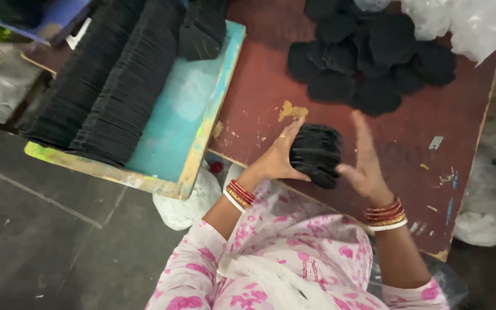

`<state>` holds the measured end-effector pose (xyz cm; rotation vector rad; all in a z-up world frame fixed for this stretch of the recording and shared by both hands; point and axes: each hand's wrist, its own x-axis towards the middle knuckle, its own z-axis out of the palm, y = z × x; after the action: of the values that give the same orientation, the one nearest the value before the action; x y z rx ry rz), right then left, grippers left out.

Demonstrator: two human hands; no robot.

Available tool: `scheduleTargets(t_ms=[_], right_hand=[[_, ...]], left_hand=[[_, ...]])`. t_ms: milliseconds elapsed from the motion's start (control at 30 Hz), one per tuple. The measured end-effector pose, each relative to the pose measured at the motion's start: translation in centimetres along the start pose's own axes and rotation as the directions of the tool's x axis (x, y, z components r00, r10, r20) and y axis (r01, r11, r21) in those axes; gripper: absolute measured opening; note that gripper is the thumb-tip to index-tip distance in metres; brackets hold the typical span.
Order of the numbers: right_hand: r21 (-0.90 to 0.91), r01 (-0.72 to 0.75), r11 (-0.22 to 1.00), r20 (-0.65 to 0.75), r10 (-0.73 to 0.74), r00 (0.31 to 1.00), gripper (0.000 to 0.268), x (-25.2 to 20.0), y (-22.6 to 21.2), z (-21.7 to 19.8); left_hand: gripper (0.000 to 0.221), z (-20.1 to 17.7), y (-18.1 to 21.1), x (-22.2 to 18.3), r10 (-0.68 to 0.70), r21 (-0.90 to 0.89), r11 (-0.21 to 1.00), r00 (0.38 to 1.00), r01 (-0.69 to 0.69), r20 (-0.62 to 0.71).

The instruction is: Sorting and stacking small black fabric components on a production workbench.

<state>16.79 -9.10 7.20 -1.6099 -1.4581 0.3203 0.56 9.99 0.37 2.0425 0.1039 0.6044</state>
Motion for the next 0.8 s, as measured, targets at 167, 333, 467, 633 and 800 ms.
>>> scheduleTargets(t_ms=[167, 333, 467, 633, 800], right_hand=[[-0.198, 0.047, 0.979, -0.004, -0.049, 0.999, 0.097, -0.4, 1.5, 3.1], [-0.118, 0.043, 0.992, -0.110, -0.056, 0.992, 0.084, -0.6, 0.0, 1.6], [-0.219, -0.071, 0.973, -0.303, 0.001, 0.953, 0.050, -1.7, -0.3, 2.2], [-0.401, -0.044, 0.915, -0.172, -0.028, 0.985, 0.021, -0.9, -2.5, 1.2], [-0.561, -0.030, 0.827, -0.070, -0.011, 0.998, 0.020, 0.4, -3.6, 0.7]], left_hand=[[0.142, 1.2, 0.1, -0.3, -0.018, -0.063, 0.998, 1.000, 0.017, -0.012], [0.142, 1.1, 0.2, -0.4, 0.005, -0.011, 1.000, 1.000, -0.005, 0.003], [0.143, 1.2, -0.1, -0.5, 0.015, -0.042, 0.999, 1.000, -0.015, 0.003], [0.144, 1.3, -0.2, -0.1, 0.036, -0.021, 0.999, 0.999, -0.036, 0.006], [0.143, 0.8, 0.3, 0.1, 0.008, -0.027, 1.000, 0.999, -0.007, 0.032]])
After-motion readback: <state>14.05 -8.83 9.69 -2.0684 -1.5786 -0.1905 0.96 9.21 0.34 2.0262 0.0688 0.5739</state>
